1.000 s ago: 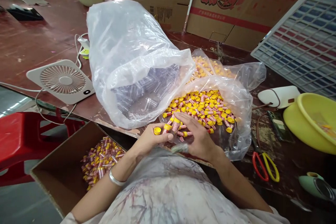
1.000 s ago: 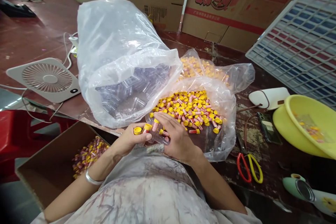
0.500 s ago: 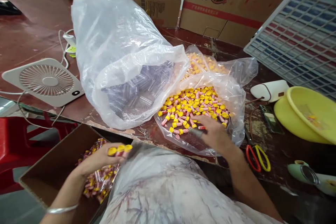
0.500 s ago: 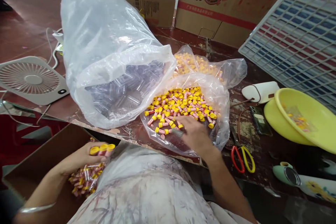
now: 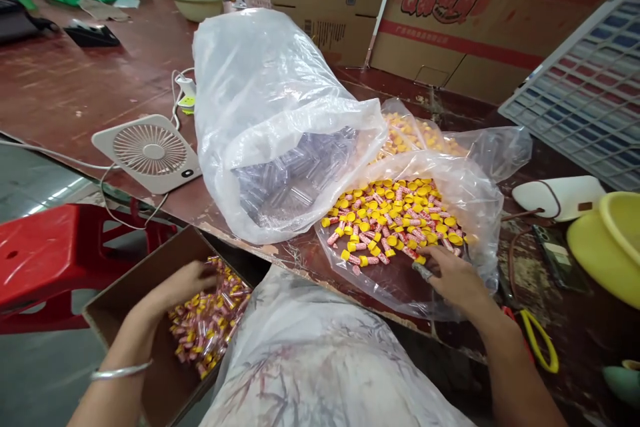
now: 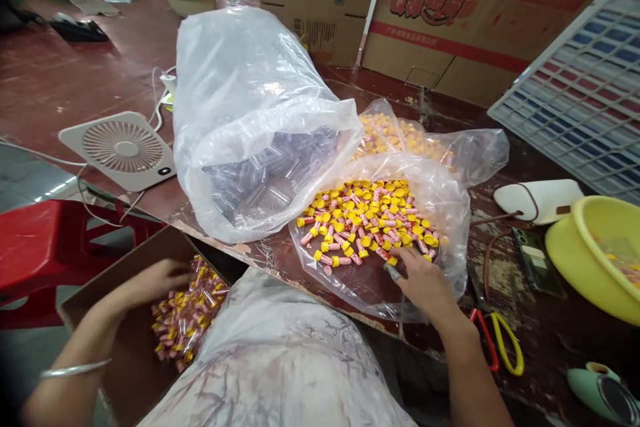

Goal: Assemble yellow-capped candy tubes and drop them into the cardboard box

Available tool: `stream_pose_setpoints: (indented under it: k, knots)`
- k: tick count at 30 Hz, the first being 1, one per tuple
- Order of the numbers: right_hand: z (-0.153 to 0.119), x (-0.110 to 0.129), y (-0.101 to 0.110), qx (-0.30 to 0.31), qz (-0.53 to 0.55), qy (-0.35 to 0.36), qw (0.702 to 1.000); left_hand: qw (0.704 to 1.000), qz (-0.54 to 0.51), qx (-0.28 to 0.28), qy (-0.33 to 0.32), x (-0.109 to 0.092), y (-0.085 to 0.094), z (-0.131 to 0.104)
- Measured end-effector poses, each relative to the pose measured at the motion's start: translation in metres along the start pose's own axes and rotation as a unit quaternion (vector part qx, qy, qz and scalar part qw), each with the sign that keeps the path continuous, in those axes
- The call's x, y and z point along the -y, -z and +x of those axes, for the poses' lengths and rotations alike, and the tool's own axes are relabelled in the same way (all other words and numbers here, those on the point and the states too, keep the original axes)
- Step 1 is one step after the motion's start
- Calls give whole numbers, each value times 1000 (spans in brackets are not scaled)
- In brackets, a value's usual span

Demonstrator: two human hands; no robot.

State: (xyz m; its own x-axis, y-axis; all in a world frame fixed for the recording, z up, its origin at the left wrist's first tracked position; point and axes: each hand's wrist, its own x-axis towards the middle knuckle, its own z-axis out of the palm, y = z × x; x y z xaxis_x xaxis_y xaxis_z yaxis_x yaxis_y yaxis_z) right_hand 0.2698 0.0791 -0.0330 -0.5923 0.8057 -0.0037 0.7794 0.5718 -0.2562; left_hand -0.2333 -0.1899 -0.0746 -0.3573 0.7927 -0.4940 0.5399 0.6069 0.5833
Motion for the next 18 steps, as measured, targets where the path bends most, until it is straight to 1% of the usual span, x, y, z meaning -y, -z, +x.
stream_pose_setpoints:
  k: [1,2,3,4,5,6,7,8,9,10,12,13,15,16,17,18]
  knots:
    - [0,1,4,-13,43,-10,999,998,29,1,-58,-25,11,2]
    - [1,5,7,-27,92,-17,995,990,70,-46,-113,-53,19,5]
    - [3,10,11,-39,143,-19,989,977,114,-110,-140,-82,23,10]
    - [5,18,15,-47,195,-15,980,962,152,-167,-151,-111,23,18]
    - [8,27,18,-51,243,-4,969,947,183,-209,-161,-138,20,28]
    - [11,36,21,-51,288,12,956,934,216,-226,-173,-162,15,40]
    - [14,46,23,-48,327,30,943,923,252,-225,-186,-181,8,54]
    - [17,55,26,-46,360,48,930,913,284,-211,-201,-197,0,69]
    - [20,63,28,-45,389,62,918,906,311,-189,-215,-207,-6,82]
    - [22,71,29,-45,413,72,907,901,330,-167,-226,-214,-12,94]
    - [26,82,31,-52,446,82,890,897,348,-139,-236,-218,-16,108]
    - [27,87,31,-60,457,85,884,897,347,-138,-236,-216,-15,110]
    - [30,96,29,-88,475,82,871,912,296,-155,-237,-208,-11,102]
    - [31,101,27,-108,483,78,865,926,239,-162,-241,-205,-9,93]
    - [33,107,26,-129,488,74,860,942,158,-159,-249,-202,-9,81]
    - [35,113,24,-151,489,74,856,954,61,-140,-259,-200,-9,68]
